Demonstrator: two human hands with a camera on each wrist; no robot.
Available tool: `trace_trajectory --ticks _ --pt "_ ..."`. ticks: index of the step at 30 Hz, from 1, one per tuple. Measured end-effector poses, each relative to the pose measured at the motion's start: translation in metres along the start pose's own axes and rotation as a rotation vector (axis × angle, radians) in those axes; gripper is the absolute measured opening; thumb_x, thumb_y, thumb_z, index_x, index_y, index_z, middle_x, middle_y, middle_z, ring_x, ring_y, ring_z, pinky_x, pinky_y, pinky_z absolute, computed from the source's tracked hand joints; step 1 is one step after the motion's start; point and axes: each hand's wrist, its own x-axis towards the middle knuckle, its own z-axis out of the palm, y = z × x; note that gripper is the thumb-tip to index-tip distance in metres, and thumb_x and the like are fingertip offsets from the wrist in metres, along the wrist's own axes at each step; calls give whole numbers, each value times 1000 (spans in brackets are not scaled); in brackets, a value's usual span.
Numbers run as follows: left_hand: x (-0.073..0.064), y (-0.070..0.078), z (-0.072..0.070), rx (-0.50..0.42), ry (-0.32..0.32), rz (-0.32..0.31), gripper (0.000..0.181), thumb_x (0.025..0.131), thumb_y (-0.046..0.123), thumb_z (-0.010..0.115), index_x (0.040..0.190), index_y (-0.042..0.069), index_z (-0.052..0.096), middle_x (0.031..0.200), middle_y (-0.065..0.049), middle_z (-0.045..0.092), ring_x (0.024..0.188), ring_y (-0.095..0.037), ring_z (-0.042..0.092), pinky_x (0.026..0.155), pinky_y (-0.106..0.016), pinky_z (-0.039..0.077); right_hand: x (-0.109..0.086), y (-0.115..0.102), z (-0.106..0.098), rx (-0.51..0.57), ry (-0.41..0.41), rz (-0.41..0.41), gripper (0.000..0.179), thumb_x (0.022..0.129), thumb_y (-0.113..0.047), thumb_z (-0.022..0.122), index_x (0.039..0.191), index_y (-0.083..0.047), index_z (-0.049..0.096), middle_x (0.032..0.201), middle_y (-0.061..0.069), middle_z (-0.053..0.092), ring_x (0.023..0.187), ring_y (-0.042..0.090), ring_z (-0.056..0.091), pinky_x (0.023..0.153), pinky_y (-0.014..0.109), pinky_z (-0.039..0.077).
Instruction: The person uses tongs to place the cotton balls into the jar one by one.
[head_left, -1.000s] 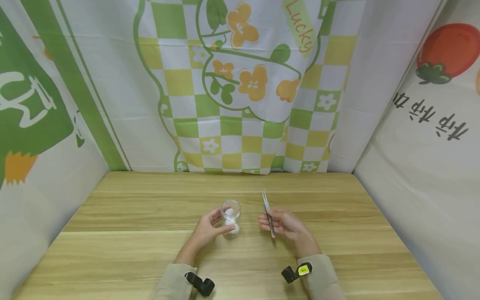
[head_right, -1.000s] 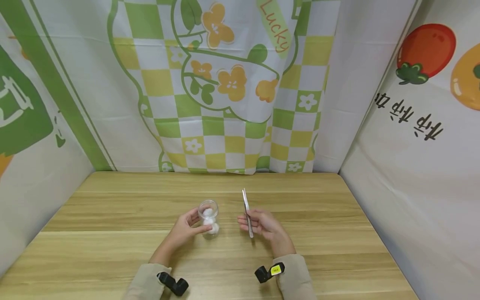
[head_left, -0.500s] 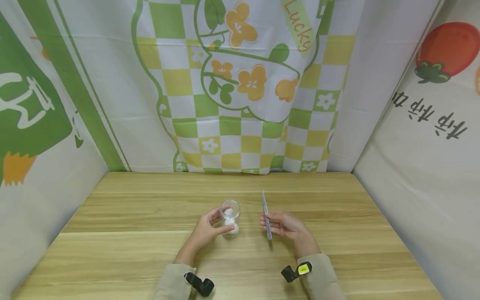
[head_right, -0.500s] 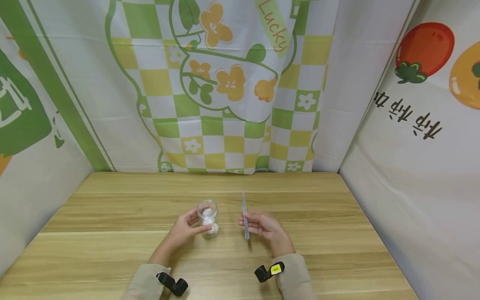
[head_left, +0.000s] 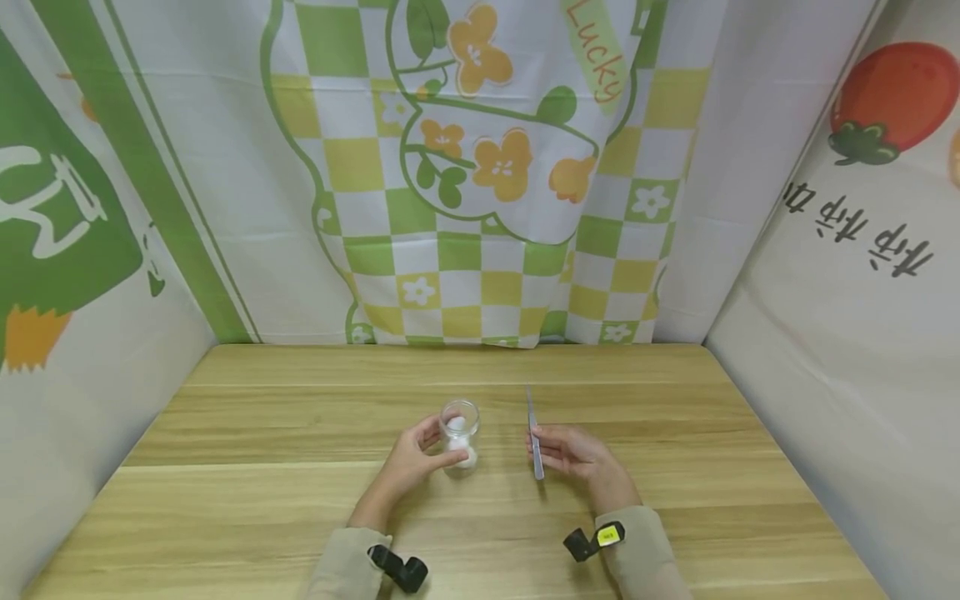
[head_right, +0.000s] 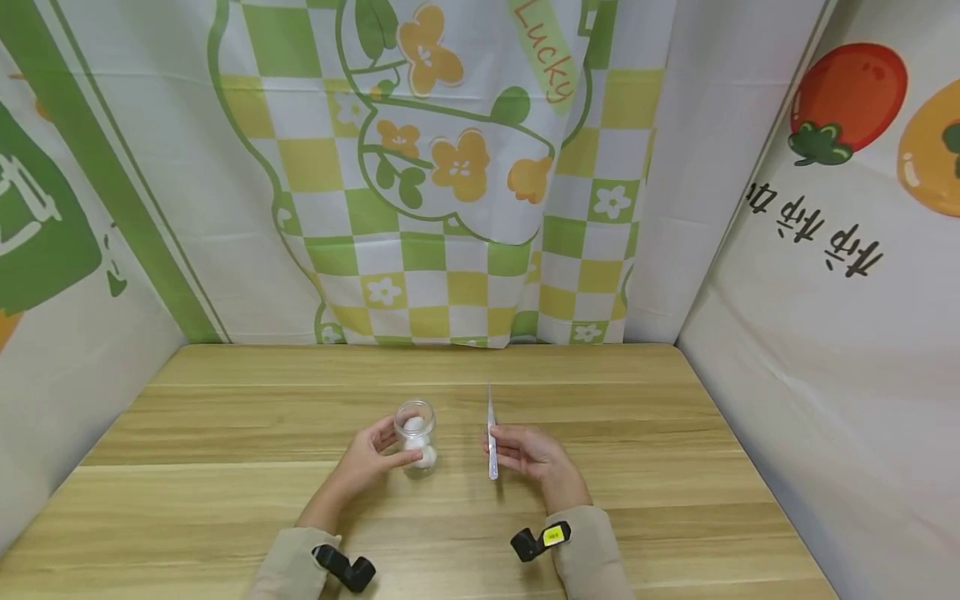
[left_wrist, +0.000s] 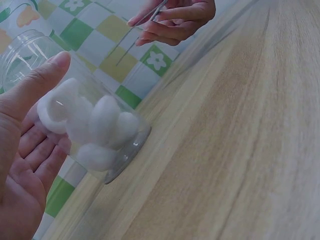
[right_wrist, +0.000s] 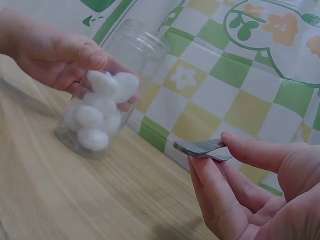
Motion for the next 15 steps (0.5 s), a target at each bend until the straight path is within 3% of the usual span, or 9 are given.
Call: trace_trajectory --ticks 15 --pt "-1 3 0 3 -4 3 62 81 23 78 137 12 52 145 -12 52 136 -35 48 116 -50 40 3 8 4 -100 165 -12 26 93 -4 59 73 -16 68 69 -8 70 66 2 67 62 11 58"
